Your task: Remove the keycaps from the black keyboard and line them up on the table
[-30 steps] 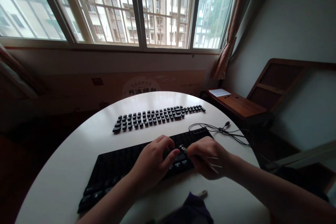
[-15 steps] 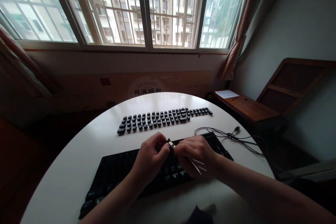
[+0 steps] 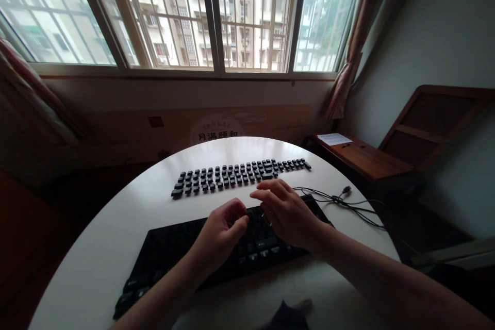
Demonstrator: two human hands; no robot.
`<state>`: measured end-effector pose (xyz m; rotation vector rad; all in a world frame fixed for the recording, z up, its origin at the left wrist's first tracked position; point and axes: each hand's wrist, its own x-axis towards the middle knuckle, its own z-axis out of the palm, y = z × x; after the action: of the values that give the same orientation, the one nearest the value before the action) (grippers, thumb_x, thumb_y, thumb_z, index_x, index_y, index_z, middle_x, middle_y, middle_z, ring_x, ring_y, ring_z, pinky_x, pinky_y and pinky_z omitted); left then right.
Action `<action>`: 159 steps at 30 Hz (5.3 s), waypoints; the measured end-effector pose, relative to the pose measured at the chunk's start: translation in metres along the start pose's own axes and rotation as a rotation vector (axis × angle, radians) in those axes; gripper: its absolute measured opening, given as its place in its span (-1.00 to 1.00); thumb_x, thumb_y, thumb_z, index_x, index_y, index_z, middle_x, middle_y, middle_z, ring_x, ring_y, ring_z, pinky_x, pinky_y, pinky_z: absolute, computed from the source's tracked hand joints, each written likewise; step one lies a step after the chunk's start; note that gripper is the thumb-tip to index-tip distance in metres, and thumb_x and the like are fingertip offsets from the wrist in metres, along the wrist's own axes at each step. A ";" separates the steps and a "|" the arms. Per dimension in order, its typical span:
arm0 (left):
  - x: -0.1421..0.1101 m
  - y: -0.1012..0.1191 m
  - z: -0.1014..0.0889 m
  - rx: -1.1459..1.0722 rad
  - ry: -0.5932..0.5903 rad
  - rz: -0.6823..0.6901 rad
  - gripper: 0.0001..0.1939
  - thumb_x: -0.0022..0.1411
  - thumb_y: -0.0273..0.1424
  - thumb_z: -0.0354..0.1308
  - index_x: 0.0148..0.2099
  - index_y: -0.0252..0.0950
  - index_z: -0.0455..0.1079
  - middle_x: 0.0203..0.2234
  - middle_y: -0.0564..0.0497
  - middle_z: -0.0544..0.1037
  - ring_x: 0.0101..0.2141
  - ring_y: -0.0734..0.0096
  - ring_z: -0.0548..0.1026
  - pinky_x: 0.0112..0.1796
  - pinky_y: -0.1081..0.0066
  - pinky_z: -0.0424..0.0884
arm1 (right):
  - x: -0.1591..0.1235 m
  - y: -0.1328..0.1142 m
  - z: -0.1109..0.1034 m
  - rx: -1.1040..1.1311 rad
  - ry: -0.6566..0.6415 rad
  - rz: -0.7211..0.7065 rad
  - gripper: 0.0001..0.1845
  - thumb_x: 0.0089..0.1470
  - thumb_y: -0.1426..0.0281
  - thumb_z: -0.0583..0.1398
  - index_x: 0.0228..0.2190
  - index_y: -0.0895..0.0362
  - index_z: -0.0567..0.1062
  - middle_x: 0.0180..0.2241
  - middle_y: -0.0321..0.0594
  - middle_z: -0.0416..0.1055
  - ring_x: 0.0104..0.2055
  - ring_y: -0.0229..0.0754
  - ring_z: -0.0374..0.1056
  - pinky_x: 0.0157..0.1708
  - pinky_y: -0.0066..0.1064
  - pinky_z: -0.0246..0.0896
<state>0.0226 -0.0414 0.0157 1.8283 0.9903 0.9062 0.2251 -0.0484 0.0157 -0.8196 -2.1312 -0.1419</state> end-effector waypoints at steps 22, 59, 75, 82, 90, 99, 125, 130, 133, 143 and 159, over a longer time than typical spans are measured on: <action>0.000 -0.001 -0.004 0.277 0.106 0.028 -0.74 0.27 -0.20 0.07 -0.14 -0.28 0.37 -0.45 0.04 0.48 -0.45 0.36 0.42 -0.39 0.40 0.32 | -0.014 0.123 -0.012 -0.128 -0.207 0.455 -0.83 0.06 0.44 0.30 -0.24 0.13 0.61 -0.23 -0.16 0.53 -0.34 -0.20 0.42 -0.20 -0.35 0.32; 0.000 -0.008 -0.001 0.372 0.092 0.082 -0.81 0.25 -0.31 0.06 -0.16 -0.27 0.41 -0.38 -0.01 0.54 -0.41 0.34 0.48 -0.36 0.36 0.38 | -0.027 0.163 0.005 -0.290 -0.359 0.575 -0.68 0.25 0.24 0.11 -0.15 0.03 0.63 -0.11 -0.19 0.60 -0.07 -0.07 0.50 -0.04 -0.35 0.33; -0.001 -0.003 -0.001 0.340 0.172 0.158 -0.83 0.26 -0.33 0.03 -0.25 -0.26 0.42 -0.39 0.00 0.52 -0.43 0.38 0.45 -0.43 0.42 0.36 | -0.026 0.162 0.012 -0.305 -0.383 0.599 -0.66 0.26 0.24 0.11 -0.05 -0.02 0.60 -0.04 -0.17 0.56 -0.03 -0.02 0.49 -0.09 -0.32 0.35; 0.000 -0.006 -0.001 0.350 0.169 0.165 -0.85 0.26 -0.36 0.04 -0.25 -0.27 0.43 -0.39 0.00 0.52 -0.43 0.39 0.45 -0.41 0.42 0.37 | -0.025 0.160 0.012 -0.285 -0.338 0.579 -0.69 0.23 0.28 0.15 -0.07 -0.03 0.61 -0.07 -0.18 0.58 -0.07 -0.04 0.50 -0.12 -0.34 0.36; -0.001 -0.005 -0.002 0.546 0.069 0.213 -0.85 0.27 -0.40 0.03 -0.28 -0.25 0.42 -0.33 -0.04 0.52 -0.33 0.31 0.48 -0.26 0.33 0.41 | -0.016 0.144 -0.018 -0.218 -0.005 0.507 -0.63 0.29 0.30 0.05 -0.06 0.13 0.57 -0.06 -0.07 0.54 -0.06 -0.05 0.46 -0.02 -0.30 0.31; -0.003 -0.021 0.004 0.776 -0.123 0.302 -0.66 0.25 -0.26 0.17 0.05 -0.19 0.44 0.17 -0.14 0.40 0.17 -0.04 0.29 0.16 -0.05 0.22 | -0.017 0.086 -0.073 0.000 0.316 0.677 -0.35 0.36 0.10 -0.19 -0.40 0.12 0.56 -0.55 -0.21 0.41 -0.46 -0.17 0.38 -0.43 -0.39 0.28; 0.002 -0.028 0.006 0.784 -0.183 0.198 -0.57 0.25 -0.14 0.11 0.10 -0.20 0.45 0.16 -0.18 0.42 0.15 -0.07 0.35 0.16 -0.04 0.20 | -0.081 0.049 -0.055 0.027 0.040 0.891 -0.67 0.30 0.14 -0.06 -0.39 0.04 0.33 -0.75 -0.42 0.19 -0.72 -0.18 0.22 -0.65 -0.41 0.10; 0.001 -0.026 0.006 0.820 -0.215 0.191 -0.54 0.27 -0.14 0.09 0.14 -0.22 0.42 0.18 -0.20 0.39 0.17 -0.09 0.32 0.16 -0.05 0.20 | -0.083 0.053 -0.050 0.031 0.044 0.910 -0.66 0.30 0.16 -0.07 -0.41 0.04 0.31 -0.74 -0.41 0.20 -0.69 -0.18 0.24 -0.63 -0.41 0.10; 0.002 -0.026 0.006 0.817 -0.200 0.202 -0.55 0.27 -0.14 0.10 0.13 -0.21 0.43 0.17 -0.19 0.40 0.16 -0.09 0.33 0.15 -0.05 0.21 | -0.085 0.050 -0.049 -0.022 0.031 0.869 -0.66 0.30 0.18 -0.07 -0.44 0.04 0.30 -0.68 -0.36 0.29 -0.64 -0.17 0.29 -0.59 -0.40 0.12; 0.001 -0.026 0.007 0.860 -0.238 0.172 -0.52 0.30 -0.12 0.05 0.17 -0.21 0.39 0.21 -0.17 0.36 0.18 -0.03 0.30 0.18 0.00 0.19 | -0.094 0.031 -0.043 -0.194 -0.023 0.618 -0.74 0.31 0.29 -0.07 -0.37 0.07 0.30 -0.59 -0.32 0.30 -0.59 -0.17 0.28 -0.51 -0.39 0.11; 0.002 -0.029 0.006 0.841 -0.213 0.190 -0.55 0.28 -0.14 0.09 0.14 -0.22 0.42 0.18 -0.17 0.39 0.17 -0.05 0.33 0.16 -0.02 0.21 | -0.105 0.035 -0.038 0.298 0.633 0.795 -0.74 0.32 0.16 0.02 -0.35 0.05 0.26 -0.68 -0.51 0.08 -0.70 -0.30 0.12 -0.63 -0.45 0.26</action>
<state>0.0213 -0.0319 -0.0128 2.6887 1.1693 0.3852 0.3180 -0.0878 -0.0431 -1.1834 -1.1024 0.2927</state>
